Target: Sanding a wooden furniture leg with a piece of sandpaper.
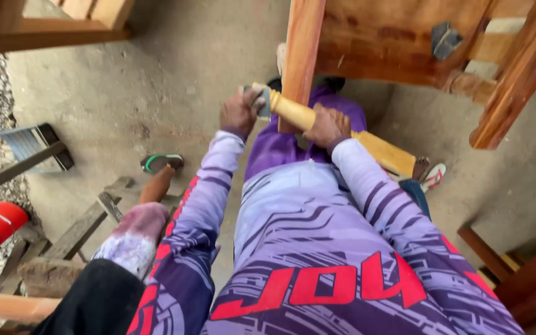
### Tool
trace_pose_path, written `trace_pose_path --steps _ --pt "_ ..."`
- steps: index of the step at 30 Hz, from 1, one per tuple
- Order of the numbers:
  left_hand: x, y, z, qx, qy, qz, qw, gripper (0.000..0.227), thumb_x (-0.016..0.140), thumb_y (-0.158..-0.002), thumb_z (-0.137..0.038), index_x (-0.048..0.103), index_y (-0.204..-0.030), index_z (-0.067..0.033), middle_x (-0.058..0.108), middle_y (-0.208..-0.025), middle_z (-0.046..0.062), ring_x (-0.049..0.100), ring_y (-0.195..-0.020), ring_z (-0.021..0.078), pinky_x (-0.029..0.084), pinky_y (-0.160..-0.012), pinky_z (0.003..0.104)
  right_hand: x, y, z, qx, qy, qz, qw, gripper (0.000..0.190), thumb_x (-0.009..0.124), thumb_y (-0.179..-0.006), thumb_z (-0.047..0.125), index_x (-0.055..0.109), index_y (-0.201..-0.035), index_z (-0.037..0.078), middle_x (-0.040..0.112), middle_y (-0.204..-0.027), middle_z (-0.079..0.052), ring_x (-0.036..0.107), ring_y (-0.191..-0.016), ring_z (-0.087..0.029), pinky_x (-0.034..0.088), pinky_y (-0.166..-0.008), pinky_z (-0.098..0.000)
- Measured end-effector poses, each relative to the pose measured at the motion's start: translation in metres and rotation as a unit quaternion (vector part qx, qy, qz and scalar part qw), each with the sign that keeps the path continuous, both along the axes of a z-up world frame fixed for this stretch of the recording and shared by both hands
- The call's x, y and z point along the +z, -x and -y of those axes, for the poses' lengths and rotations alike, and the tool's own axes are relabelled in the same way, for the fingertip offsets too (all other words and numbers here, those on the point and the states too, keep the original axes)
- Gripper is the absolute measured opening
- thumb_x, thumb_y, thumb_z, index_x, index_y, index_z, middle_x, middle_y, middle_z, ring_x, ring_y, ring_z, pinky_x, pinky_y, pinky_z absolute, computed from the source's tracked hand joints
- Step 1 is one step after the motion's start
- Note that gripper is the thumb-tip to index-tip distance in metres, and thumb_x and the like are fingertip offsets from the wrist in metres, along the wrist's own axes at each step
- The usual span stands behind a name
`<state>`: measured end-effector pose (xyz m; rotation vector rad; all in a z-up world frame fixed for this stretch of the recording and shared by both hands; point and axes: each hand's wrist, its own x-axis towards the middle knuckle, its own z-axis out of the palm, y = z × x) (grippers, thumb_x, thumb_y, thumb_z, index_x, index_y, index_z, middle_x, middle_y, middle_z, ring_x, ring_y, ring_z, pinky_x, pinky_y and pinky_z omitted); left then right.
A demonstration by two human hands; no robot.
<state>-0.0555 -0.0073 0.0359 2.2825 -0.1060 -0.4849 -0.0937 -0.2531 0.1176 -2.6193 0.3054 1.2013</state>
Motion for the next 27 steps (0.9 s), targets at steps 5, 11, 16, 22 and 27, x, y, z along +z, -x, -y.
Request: trace_pose_path --steps 5,11,16,22,27 --pt "0.002 -0.015 0.006 -0.045 -0.054 -0.010 0.997 0.025 0.077 -0.091 -0.036 0.076 -0.116 -0.0309 0.068 -0.099 0.015 0.069 -0.086 0.0386 0.054 -0.070 0.050 0.006 -0.013 0.000 -0.010 0.003 -0.024 1.000 0.055 0.087 -0.063 0.038 0.072 -0.108 0.010 0.075 -0.100 -0.020 0.072 -0.094 -0.041 0.056 -0.082 -0.0516" --pt "0.003 -0.007 0.007 -0.062 -0.042 0.019 0.997 0.023 0.074 -0.092 -0.035 0.078 -0.114 -0.0326 0.065 -0.093 0.017 0.068 -0.080 0.0386 0.053 -0.065 0.051 0.004 -0.013 -0.003 -0.018 0.010 -0.039 0.999 0.059 0.089 -0.061 0.041 0.073 -0.110 0.011 0.075 -0.103 -0.020 0.072 -0.096 -0.040 0.056 -0.083 -0.0506" --pt "-0.022 0.004 0.024 -0.012 -0.087 0.010 0.996 0.012 0.071 -0.100 -0.040 0.076 -0.105 -0.0305 0.065 -0.091 0.014 0.068 -0.081 0.0387 0.052 -0.066 0.052 0.000 -0.007 -0.008 0.007 0.006 -0.019 1.000 0.060 0.089 -0.059 0.042 0.073 -0.106 0.008 0.075 -0.101 -0.022 0.072 -0.096 -0.041 0.056 -0.083 -0.0508" --pt "-0.007 0.004 0.034 0.045 -0.067 0.032 0.996 0.017 0.064 -0.092 -0.033 0.077 -0.102 -0.0340 0.063 -0.087 0.016 0.068 -0.077 0.0401 0.052 -0.062 0.055 0.022 -0.024 -0.015 -0.019 0.025 -0.080 0.996 0.059 0.088 -0.059 0.042 0.075 -0.107 0.010 0.075 -0.107 -0.022 0.071 -0.102 -0.042 0.056 -0.088 -0.0516" --pt "-0.026 0.009 0.053 0.115 -0.112 -0.046 0.986 0.024 0.061 -0.099 -0.041 0.072 -0.098 -0.0200 0.067 -0.092 0.018 0.069 -0.083 0.0427 0.052 -0.069 0.057 0.005 -0.004 -0.013 -0.020 0.019 -0.043 0.999 0.060 0.087 -0.063 0.047 0.074 -0.110 0.013 0.073 -0.110 -0.022 0.068 -0.107 -0.044 0.053 -0.091 -0.0534"
